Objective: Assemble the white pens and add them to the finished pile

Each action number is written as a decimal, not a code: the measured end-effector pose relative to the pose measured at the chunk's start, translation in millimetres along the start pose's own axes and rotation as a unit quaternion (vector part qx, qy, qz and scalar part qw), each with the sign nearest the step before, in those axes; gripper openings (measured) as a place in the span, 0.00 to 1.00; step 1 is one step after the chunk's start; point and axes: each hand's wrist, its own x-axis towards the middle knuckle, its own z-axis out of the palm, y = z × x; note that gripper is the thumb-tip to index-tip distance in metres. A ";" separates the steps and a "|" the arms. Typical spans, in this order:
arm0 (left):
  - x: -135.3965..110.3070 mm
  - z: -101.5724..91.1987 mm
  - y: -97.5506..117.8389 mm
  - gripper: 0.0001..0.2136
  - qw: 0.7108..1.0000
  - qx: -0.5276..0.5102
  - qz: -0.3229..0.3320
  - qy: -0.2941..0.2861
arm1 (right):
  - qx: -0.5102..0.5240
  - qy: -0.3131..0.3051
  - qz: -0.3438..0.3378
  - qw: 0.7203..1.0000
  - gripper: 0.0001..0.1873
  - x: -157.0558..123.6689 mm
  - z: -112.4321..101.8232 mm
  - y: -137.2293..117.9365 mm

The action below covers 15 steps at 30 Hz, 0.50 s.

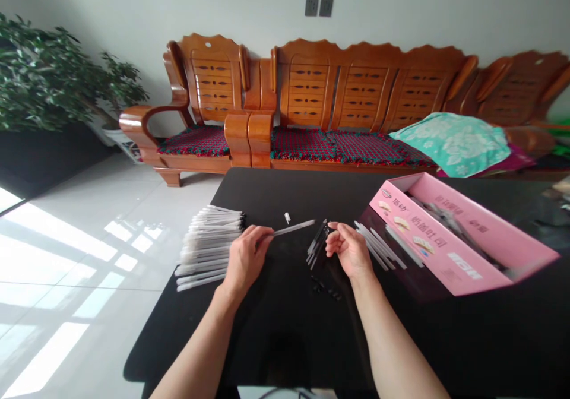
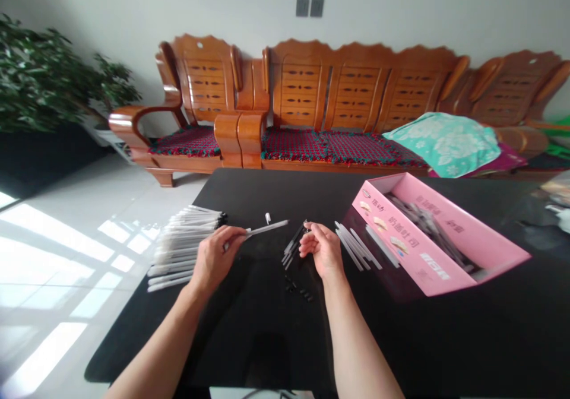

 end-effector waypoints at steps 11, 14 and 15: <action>-73.9 -108.6 -105.2 0.12 0.979 0.199 0.014 0.050 | -0.012 0.012 -0.014 1.000 0.17 1.8 -1.3 0.4; -78.8 -110.4 -115.0 0.13 0.976 0.210 0.016 0.049 | -0.014 0.017 -0.014 1.000 0.18 2.4 -2.3 0.0; -79.1 -109.6 -116.7 0.13 0.975 0.215 0.018 0.049 | -0.015 0.020 -0.015 1.000 0.18 2.5 -2.3 -0.4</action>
